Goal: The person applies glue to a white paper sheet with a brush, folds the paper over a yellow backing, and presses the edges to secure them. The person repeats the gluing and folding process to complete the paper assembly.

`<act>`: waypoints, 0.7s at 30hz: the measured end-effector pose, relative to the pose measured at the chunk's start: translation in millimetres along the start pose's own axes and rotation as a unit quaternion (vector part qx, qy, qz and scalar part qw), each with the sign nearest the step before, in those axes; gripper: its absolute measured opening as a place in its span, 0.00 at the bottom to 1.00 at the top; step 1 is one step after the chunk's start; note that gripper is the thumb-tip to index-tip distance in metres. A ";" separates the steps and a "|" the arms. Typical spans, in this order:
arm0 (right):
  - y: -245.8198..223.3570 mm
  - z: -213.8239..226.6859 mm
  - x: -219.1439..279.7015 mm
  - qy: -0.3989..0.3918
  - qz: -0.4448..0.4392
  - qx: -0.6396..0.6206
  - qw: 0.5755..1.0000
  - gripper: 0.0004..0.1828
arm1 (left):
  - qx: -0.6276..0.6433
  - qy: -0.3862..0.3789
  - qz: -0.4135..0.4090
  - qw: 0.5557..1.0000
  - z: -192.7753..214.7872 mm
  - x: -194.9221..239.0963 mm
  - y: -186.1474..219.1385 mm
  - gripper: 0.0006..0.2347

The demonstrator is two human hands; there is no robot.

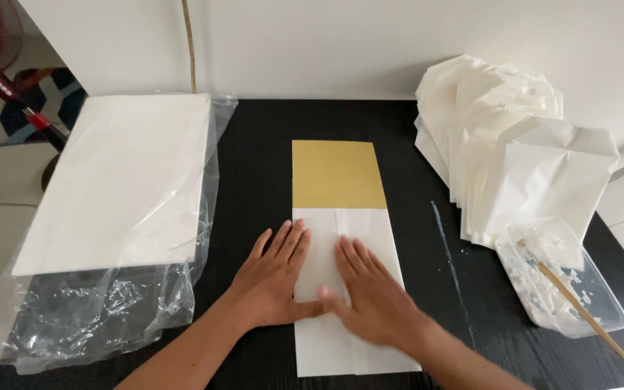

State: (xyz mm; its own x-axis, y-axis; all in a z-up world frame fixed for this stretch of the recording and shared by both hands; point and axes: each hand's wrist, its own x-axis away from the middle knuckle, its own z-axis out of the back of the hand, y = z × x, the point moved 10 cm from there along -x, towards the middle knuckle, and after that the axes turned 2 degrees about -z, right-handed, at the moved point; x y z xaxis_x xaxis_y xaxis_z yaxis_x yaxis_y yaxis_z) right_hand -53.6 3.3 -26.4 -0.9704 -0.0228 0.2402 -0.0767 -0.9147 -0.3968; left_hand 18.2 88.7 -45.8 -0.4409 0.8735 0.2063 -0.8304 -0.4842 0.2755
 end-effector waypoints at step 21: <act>-13.8 -103.6 142.9 0.423 0.175 0.339 0.822 0.15 | -0.072 0.060 -0.015 0.995 -4.6 -2.7 -4.2 0.65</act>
State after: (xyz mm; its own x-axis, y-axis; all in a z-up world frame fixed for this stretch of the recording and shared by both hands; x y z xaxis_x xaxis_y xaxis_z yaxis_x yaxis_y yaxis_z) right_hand -214.9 54.4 -78.3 -0.7397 -0.3061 -0.5993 0.1079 -0.9330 0.3433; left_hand 21.4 88.6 -51.9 -0.4446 0.8918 0.0839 -0.8807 -0.4523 0.1407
